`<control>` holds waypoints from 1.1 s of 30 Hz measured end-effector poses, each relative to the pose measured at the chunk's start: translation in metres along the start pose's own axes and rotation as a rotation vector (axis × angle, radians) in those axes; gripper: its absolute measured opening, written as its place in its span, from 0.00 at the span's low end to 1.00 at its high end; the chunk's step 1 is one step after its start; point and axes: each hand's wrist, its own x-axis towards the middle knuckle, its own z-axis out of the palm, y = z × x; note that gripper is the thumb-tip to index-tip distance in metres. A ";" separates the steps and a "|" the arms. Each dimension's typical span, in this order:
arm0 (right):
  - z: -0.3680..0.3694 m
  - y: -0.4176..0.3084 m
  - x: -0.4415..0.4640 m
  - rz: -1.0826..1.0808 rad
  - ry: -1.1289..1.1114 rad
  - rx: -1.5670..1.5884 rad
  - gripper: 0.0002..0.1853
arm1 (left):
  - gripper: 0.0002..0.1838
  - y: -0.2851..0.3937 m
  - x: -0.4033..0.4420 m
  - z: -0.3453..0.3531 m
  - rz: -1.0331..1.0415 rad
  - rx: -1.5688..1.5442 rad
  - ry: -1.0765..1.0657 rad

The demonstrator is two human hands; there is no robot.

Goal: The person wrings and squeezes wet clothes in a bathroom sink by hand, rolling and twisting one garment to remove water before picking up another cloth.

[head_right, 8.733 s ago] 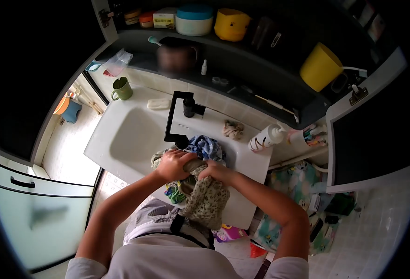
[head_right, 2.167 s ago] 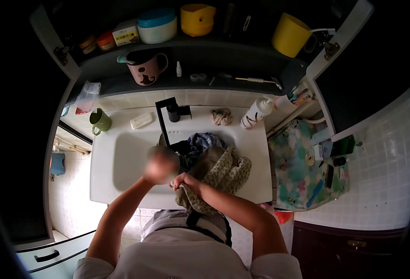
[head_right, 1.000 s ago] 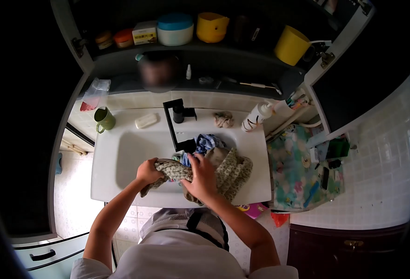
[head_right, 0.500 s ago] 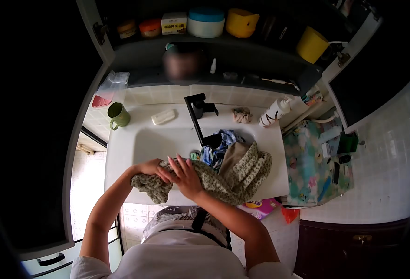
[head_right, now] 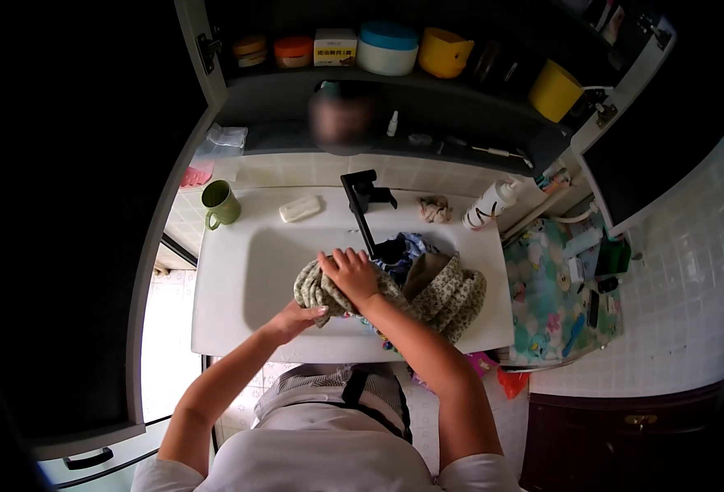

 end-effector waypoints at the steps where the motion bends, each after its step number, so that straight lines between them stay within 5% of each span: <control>1: -0.007 -0.006 0.004 -0.005 -0.001 0.019 0.18 | 0.34 -0.008 0.006 0.005 0.021 -0.067 -0.006; 5: -0.006 -0.019 0.003 0.028 -0.029 0.045 0.18 | 0.26 -0.023 0.013 0.028 0.042 -0.327 0.065; 8: -0.006 -0.016 0.002 0.010 -0.065 0.020 0.18 | 0.26 -0.016 0.015 0.028 -0.042 -0.140 0.113; 11: -0.016 -0.007 0.004 -0.030 -0.148 0.057 0.18 | 0.31 -0.012 0.021 0.017 0.141 0.273 0.100; 15: -0.034 0.008 0.011 -0.139 -0.319 0.095 0.18 | 0.32 -0.004 0.023 -0.020 0.390 1.474 0.401; 18: -0.031 0.006 0.017 0.005 -0.734 0.261 0.19 | 0.23 0.006 0.028 -0.036 0.075 1.708 0.422; 21: -0.027 0.005 0.022 0.136 -0.767 0.372 0.15 | 0.17 -0.026 0.047 -0.091 0.664 1.947 0.568; 25: -0.016 0.009 0.026 0.309 -0.899 0.552 0.13 | 0.13 0.001 0.066 -0.098 1.098 1.800 0.374; 29: -0.001 0.020 0.007 0.648 -0.929 1.230 0.14 | 0.11 0.002 0.079 -0.098 1.201 1.837 0.313; 33: 0.001 0.022 -0.013 0.930 -0.983 1.560 0.06 | 0.09 -0.008 0.097 -0.101 1.278 1.810 0.270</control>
